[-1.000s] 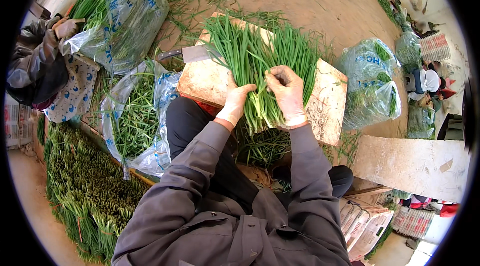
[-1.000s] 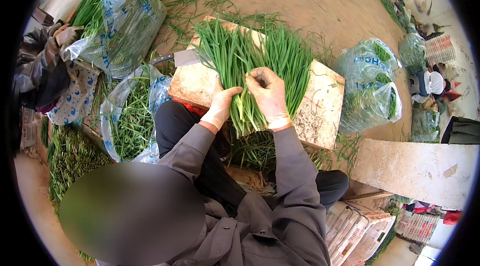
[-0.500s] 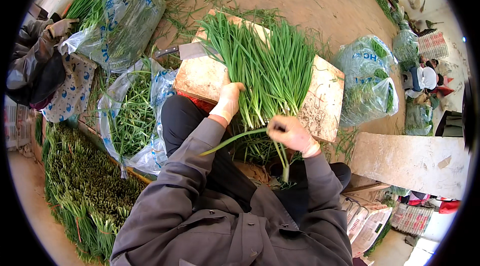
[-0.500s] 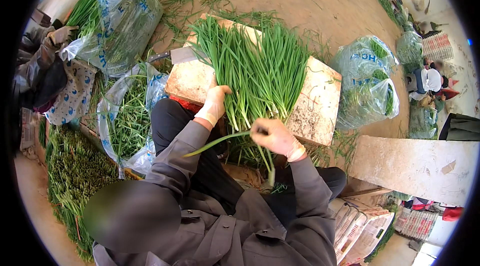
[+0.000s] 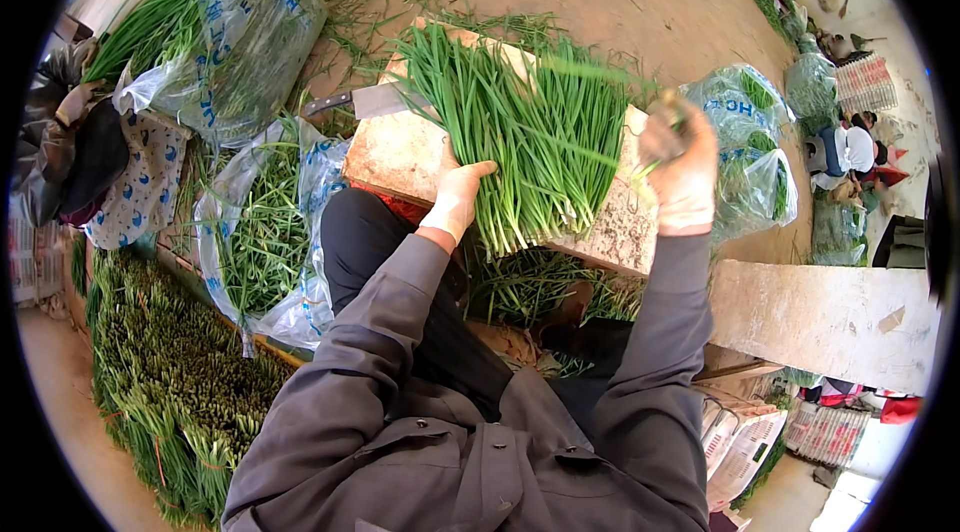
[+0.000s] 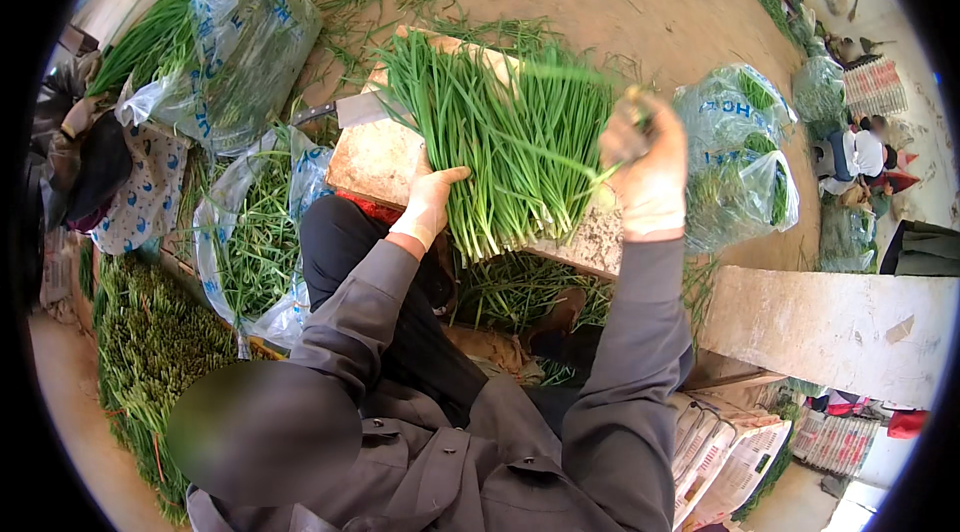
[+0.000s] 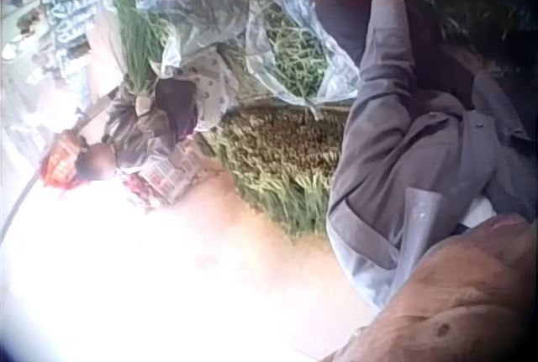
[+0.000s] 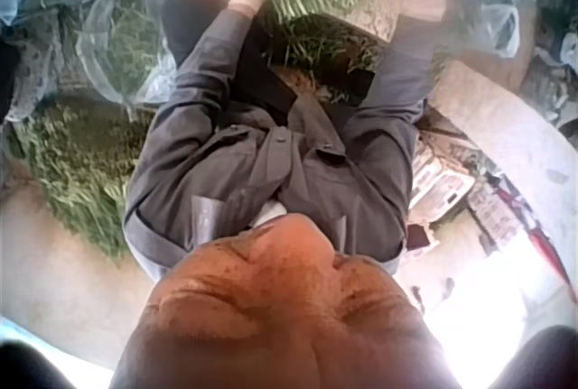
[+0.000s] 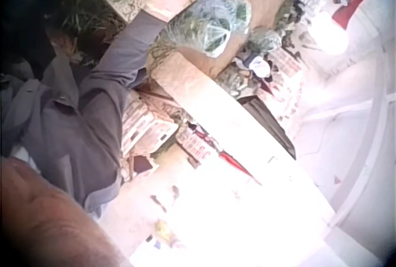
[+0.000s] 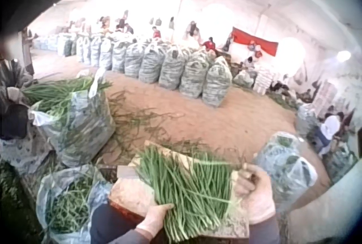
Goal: The person sorts bunches of green vegetables by hand, trims the root ends using a knife on a wooden board, and secures a bundle with a red tie.
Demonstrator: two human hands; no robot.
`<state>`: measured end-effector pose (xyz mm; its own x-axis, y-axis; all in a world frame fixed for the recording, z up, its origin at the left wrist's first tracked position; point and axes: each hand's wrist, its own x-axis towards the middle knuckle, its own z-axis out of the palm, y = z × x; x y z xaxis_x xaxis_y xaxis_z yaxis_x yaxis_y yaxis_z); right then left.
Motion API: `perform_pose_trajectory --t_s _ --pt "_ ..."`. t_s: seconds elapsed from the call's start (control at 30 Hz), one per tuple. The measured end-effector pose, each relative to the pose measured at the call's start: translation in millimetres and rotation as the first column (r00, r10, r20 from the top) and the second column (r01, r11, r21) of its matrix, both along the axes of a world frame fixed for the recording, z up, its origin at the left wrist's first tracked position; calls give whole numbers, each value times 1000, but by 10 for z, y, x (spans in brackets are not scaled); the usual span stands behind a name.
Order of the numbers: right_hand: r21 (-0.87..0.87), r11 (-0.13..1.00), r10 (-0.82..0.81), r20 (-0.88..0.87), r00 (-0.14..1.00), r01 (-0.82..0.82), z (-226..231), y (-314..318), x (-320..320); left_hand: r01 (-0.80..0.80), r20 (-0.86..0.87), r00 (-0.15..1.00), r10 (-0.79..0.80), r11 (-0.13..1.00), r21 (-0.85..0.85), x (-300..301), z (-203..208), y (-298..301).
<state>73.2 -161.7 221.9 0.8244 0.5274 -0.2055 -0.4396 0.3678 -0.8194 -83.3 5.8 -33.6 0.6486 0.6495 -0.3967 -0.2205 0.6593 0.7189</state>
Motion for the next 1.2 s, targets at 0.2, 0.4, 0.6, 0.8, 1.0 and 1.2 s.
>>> perform_pose_trajectory --t_s 0.2,0.4,0.6,0.8,1.0,1.2 --pt "375 924 15 156 988 -73 279 -184 291 -14 43 999 17 998 -69 6 243 -71" --pt "-223 971 -64 88 994 82 -1508 -240 -120 -37 2 999 37 997 61 76 190 -93" --pt "-60 985 -168 -69 983 164 -1590 179 -423 -55 21 998 52 987 149 -13 231 -103" --pt "-24 1000 -1 12 1000 2 -1405 576 -750 -87 50 996 75 950 299 140 152 -164" --pt "-178 959 257 199 946 -223 -1503 562 -1221 40 -220 975 40 936 350 164 -416 -83" --pt "-293 882 392 21 920 -369 -1238 -134 -1504 38 -50 998 -30 984 173 137 -190 -197"
